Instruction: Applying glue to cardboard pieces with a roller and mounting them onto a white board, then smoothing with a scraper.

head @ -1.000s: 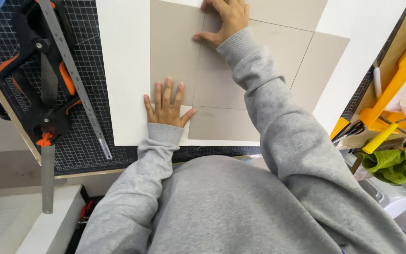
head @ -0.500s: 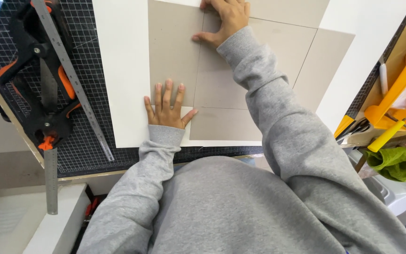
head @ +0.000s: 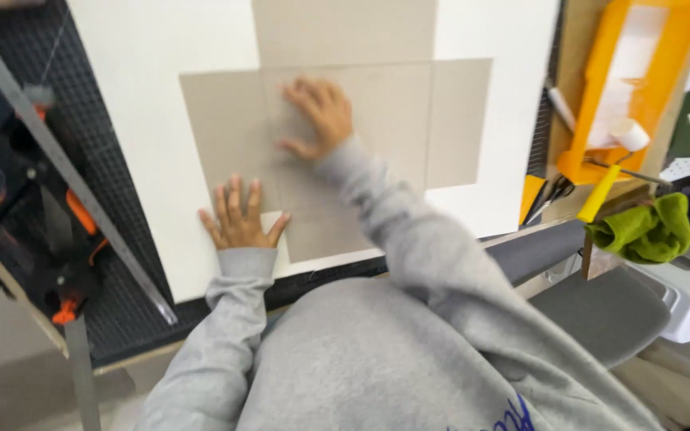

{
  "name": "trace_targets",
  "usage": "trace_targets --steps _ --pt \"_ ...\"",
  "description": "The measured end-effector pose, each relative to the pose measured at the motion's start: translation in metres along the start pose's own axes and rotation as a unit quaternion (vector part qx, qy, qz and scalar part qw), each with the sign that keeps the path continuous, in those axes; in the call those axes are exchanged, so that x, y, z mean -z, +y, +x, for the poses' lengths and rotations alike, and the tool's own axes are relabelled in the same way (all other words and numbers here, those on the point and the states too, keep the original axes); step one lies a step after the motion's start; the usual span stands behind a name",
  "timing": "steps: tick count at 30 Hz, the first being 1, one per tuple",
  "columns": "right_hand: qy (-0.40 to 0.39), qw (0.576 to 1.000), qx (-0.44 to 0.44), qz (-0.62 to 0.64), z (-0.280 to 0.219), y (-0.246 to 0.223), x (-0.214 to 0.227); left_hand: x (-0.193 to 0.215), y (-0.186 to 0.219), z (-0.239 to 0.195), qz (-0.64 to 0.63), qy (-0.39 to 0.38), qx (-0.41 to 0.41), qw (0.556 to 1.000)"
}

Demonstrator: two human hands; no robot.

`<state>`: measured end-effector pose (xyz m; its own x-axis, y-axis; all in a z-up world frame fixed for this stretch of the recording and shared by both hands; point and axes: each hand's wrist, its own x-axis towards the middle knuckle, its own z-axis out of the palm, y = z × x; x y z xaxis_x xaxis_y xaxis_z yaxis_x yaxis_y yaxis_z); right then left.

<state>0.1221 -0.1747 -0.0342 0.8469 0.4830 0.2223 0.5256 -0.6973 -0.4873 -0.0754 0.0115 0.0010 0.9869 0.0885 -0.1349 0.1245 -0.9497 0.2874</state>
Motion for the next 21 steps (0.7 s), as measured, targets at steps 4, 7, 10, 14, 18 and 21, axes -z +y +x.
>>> trace_targets --steps 4,7,10,14,18,21 --pt "-0.087 0.993 -0.042 -0.065 -0.115 -0.019 0.061 0.001 0.011 0.040 -0.017 -0.014 -0.023 0.999" --pt "-0.041 0.999 -0.026 0.006 -0.185 -0.009 0.102 0.000 0.028 0.098 -0.009 -0.032 -0.041 0.999" --pt "0.050 0.993 -0.110 0.013 -0.279 0.052 0.154 0.012 0.060 0.140 -0.012 -0.062 -0.020 0.998" --pt "0.275 0.766 -0.537 -0.224 -0.378 0.131 0.205 0.025 0.103 0.147 -0.017 -0.099 -0.014 0.995" --pt "0.159 0.669 -0.713 -0.134 -0.390 0.191 0.229 0.003 0.139 0.123 -0.010 -0.085 -0.067 0.994" --pt "0.177 0.690 -0.692 -0.117 -0.403 0.227 0.220 -0.026 0.165 0.095 -0.013 -0.103 -0.104 0.989"
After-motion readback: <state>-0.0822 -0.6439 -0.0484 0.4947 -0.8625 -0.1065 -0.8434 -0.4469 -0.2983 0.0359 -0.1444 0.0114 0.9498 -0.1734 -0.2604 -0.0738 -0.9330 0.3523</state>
